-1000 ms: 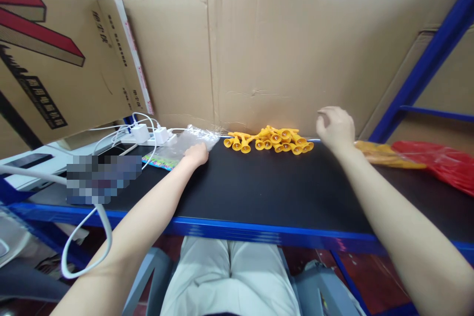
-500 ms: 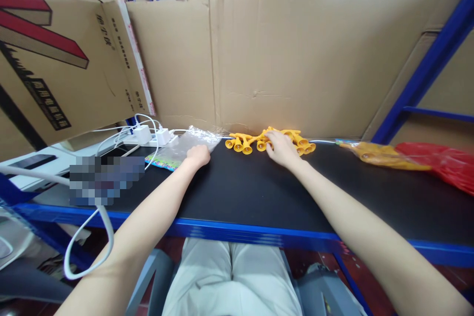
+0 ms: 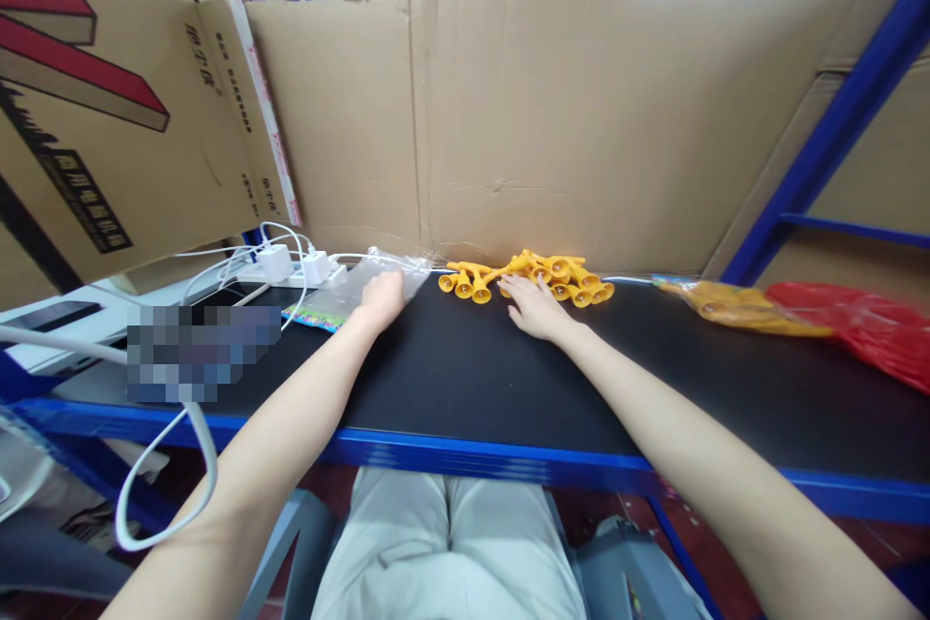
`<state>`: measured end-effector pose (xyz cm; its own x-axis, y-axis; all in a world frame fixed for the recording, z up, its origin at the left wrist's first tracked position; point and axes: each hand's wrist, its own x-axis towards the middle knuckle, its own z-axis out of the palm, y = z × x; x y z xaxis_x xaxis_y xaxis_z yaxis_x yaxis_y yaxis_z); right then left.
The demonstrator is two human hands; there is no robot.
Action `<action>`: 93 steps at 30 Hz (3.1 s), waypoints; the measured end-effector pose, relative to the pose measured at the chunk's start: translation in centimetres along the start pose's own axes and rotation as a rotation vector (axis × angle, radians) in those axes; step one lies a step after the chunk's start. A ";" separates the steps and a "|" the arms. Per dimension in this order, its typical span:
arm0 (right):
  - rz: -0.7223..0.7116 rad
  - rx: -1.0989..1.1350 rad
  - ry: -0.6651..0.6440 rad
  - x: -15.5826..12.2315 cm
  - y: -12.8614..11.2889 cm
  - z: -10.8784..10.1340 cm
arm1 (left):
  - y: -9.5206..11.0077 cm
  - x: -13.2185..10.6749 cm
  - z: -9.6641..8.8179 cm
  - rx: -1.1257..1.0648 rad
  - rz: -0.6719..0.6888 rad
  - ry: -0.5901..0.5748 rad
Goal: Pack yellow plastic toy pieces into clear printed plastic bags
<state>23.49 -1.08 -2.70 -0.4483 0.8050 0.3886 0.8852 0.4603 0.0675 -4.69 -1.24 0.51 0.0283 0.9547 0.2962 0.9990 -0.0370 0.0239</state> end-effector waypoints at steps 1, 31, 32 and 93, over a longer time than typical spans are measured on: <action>0.005 0.000 -0.005 0.0 0.0 0.1 | 0.0 -0.1 -0.3 -0.006 -0.017 0.032; 0.020 -0.020 0.070 0.8 -2.3 -1.0 | 2.7 -2.1 -0.5 -0.272 0.629 -0.383; 0.044 -0.037 0.079 0.7 -2.2 -1.2 | 2.8 -2.0 -0.5 -0.277 0.626 -0.392; 0.175 0.589 -0.431 -1.0 2.6 -8.4 | 2.3 -0.7 -1.0 -0.233 0.339 -0.278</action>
<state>27.30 -3.85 4.81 -0.4234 0.9043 -0.0540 0.7892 0.3389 -0.5122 -2.40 -2.34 1.34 0.3896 0.9191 0.0594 0.8989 -0.3934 0.1930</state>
